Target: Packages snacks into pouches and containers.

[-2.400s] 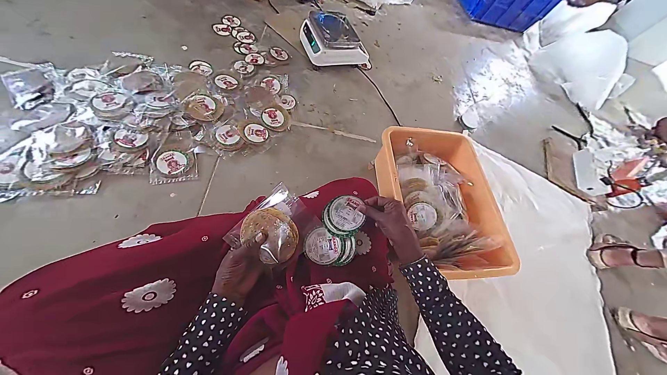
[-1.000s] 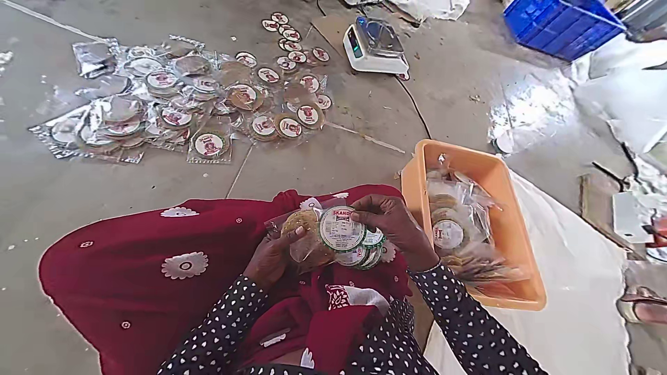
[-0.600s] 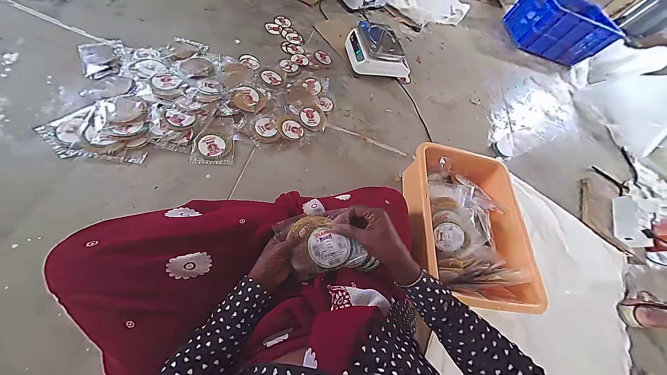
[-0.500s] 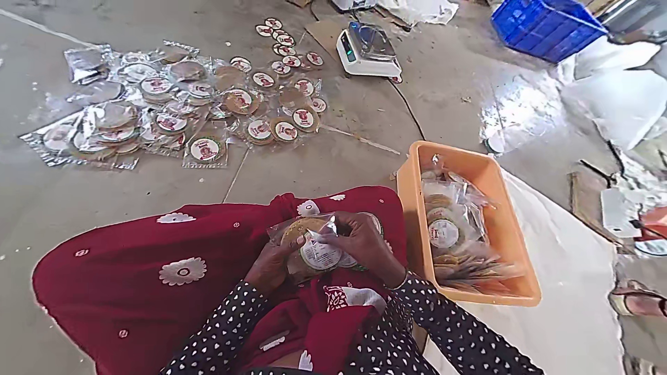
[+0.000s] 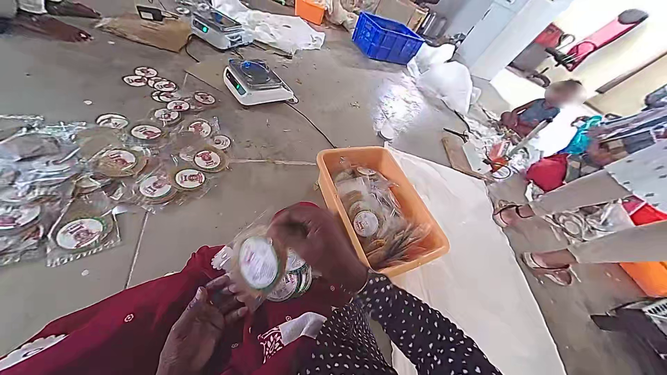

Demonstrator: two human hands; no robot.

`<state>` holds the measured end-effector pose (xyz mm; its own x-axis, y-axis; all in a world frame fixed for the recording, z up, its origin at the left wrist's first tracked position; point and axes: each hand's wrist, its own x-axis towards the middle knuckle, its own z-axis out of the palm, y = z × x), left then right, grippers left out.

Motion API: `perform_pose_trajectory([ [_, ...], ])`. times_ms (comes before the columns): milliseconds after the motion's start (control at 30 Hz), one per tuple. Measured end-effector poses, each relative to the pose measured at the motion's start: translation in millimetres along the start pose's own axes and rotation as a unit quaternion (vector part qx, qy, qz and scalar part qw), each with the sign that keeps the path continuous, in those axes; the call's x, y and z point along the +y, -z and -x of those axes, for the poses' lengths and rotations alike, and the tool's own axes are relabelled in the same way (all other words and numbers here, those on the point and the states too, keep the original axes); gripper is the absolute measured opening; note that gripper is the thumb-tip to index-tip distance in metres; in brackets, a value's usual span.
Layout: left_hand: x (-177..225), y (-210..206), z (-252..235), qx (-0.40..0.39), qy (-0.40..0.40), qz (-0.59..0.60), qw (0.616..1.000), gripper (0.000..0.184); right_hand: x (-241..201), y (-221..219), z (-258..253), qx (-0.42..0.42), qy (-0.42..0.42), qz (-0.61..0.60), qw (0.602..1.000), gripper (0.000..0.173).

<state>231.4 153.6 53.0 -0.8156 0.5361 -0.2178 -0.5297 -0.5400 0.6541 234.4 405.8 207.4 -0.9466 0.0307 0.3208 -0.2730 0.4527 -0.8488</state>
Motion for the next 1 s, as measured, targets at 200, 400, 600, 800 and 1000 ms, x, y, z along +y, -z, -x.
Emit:
perform_pose_trajectory([
  [200, -1, -1, -5, 0.008, 0.015, 0.005, 1.000, 0.041, 68, 129, -59, 0.194, -0.076, 0.204, 0.956, 0.024],
  [400, 9, -12, -4, 0.046, 0.036, 0.023, 0.998, 0.038, 182, 189, -78, 0.266, -0.229, 0.198, 0.915, 0.042],
  [600, 55, -11, -3, 0.053, 0.021, -0.082, 0.995, 0.026, 195, 146, -112, 0.256, -0.241, 0.144, 0.925, 0.043],
  [800, 130, 11, -16, 0.201, -0.075, -0.109, 0.971, 0.021, 163, -42, -172, -0.039, -0.198, 0.090, 0.975, 0.032],
  [1000, 123, 50, -34, 0.373, -0.048, -0.006, 0.927, 0.017, 155, -249, -202, -0.274, -0.182, 0.105, 0.939, 0.029],
])
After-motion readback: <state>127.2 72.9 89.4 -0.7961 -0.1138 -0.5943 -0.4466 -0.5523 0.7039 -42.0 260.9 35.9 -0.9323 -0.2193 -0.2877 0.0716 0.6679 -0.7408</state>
